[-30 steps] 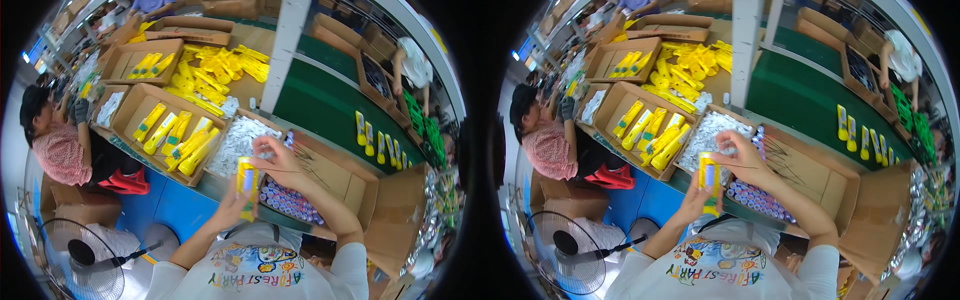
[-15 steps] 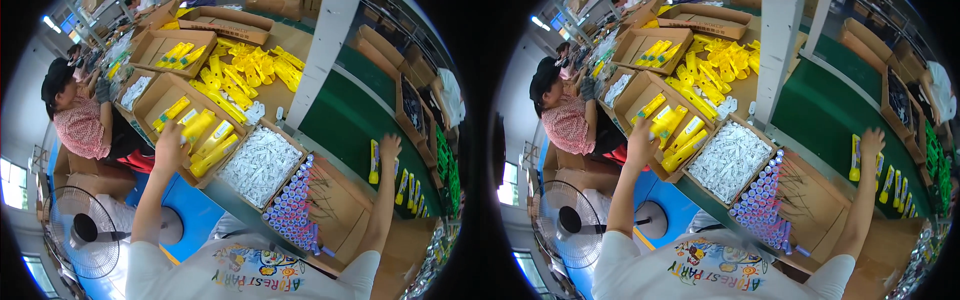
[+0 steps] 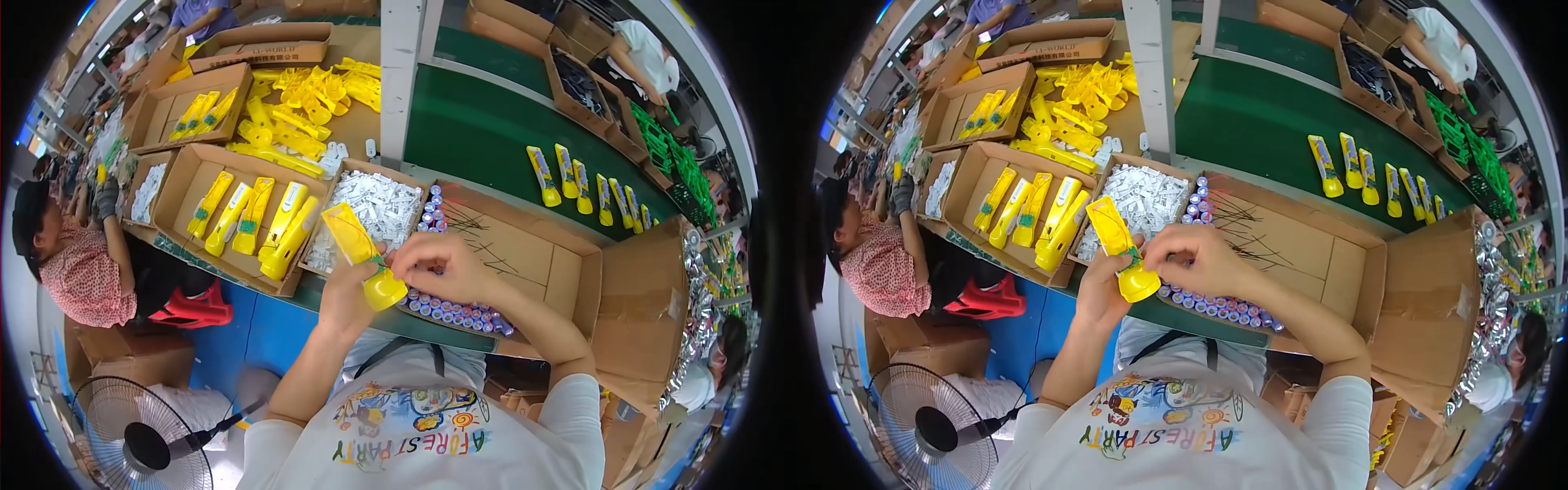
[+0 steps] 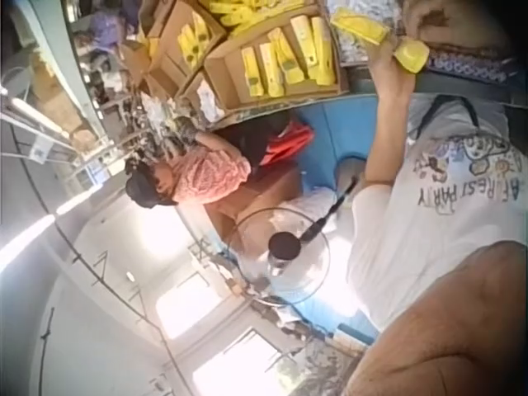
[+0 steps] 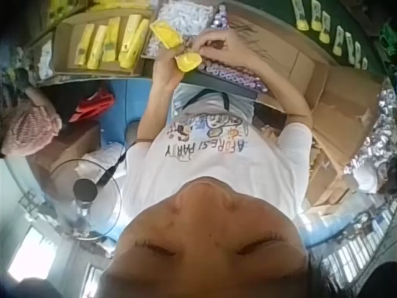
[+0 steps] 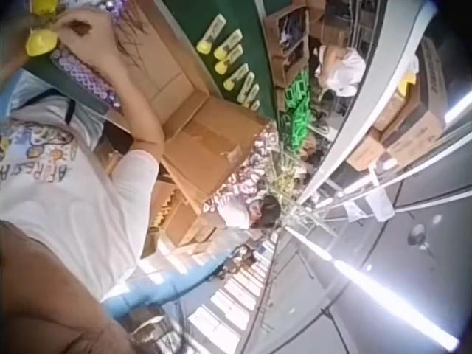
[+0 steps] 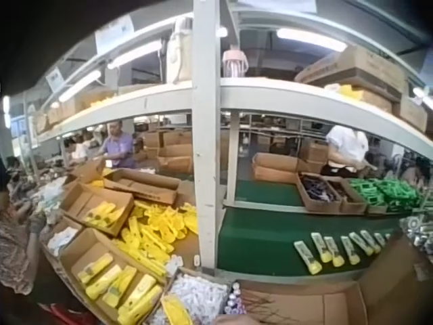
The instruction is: Assemble small yellow flashlights by inserting batteries and components into the flashlight bodies.
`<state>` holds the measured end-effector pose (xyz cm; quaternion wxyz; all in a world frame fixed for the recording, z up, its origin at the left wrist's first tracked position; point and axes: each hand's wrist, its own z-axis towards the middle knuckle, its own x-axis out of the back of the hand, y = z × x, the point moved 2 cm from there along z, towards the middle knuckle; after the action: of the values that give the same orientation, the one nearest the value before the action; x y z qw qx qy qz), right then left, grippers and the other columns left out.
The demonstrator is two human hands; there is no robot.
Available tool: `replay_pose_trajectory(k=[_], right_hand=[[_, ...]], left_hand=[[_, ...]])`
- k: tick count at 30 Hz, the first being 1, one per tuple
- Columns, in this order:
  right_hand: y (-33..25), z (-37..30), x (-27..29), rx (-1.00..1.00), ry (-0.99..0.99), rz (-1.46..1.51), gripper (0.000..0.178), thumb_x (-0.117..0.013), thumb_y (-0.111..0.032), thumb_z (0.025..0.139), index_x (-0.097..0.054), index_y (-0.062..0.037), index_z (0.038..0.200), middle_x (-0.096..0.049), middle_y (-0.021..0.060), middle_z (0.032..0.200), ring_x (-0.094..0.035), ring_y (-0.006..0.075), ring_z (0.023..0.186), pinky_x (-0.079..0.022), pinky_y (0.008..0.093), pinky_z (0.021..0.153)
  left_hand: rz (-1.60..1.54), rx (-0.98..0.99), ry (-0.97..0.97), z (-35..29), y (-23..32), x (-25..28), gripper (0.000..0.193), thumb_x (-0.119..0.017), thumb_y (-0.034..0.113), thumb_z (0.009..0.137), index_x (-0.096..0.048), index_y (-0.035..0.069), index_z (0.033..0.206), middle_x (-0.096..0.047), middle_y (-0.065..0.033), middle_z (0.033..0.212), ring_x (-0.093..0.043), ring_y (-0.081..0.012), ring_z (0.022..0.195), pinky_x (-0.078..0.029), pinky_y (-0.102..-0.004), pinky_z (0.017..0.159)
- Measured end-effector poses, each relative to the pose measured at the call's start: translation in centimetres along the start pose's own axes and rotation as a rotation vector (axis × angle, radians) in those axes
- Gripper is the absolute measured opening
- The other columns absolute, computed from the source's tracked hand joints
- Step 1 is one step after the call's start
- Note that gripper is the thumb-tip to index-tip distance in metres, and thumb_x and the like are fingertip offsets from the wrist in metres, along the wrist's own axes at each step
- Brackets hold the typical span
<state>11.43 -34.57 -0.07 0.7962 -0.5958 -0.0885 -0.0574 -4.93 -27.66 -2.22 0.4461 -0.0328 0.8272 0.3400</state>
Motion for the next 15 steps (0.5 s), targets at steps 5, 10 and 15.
replay_pose_trajectory(k=[5,10,15], right_hand=[[-2.3,0.8,-1.3,-0.406,0.148,0.026,0.005,-0.068,-0.008,0.083,-0.066,-0.0035,0.083,-0.062,0.0008,0.077,-0.059,0.0067,0.063,-0.045,0.0226,0.054],[-1.9,-1.7,-3.9,0.022,0.329,-0.655,0.006,-0.067,-0.012,0.079,-0.066,-0.0098,0.085,-0.058,0.0059,0.07,-0.062,0.0216,0.067,-0.048,0.0329,0.056],[1.9,-3.2,4.1,-0.211,0.422,-0.704,0.015,-0.068,-0.012,0.079,-0.067,-0.0053,0.093,-0.067,0.0122,0.093,-0.066,0.0291,0.082,-0.053,0.0362,0.068]], left_hand=[[0.466,-0.206,-0.167,-0.7,-1.9,0.3,0.056,-0.044,0.005,0.084,-0.028,0.007,0.138,-0.053,-0.0119,0.113,-0.061,-0.0241,0.089,-0.054,-0.037,0.078],[0.403,-0.254,-0.033,-0.2,-3.0,1.1,0.054,-0.039,0.014,0.092,-0.023,0.009,0.143,-0.055,-0.0113,0.111,-0.06,-0.0204,0.089,-0.052,-0.0334,0.075],[0.392,-0.133,-0.152,-0.5,-2.5,1.5,0.044,-0.04,0.004,0.092,-0.032,0.01,0.136,-0.055,-0.011,0.101,-0.059,-0.0204,0.079,-0.053,-0.0375,0.072]])
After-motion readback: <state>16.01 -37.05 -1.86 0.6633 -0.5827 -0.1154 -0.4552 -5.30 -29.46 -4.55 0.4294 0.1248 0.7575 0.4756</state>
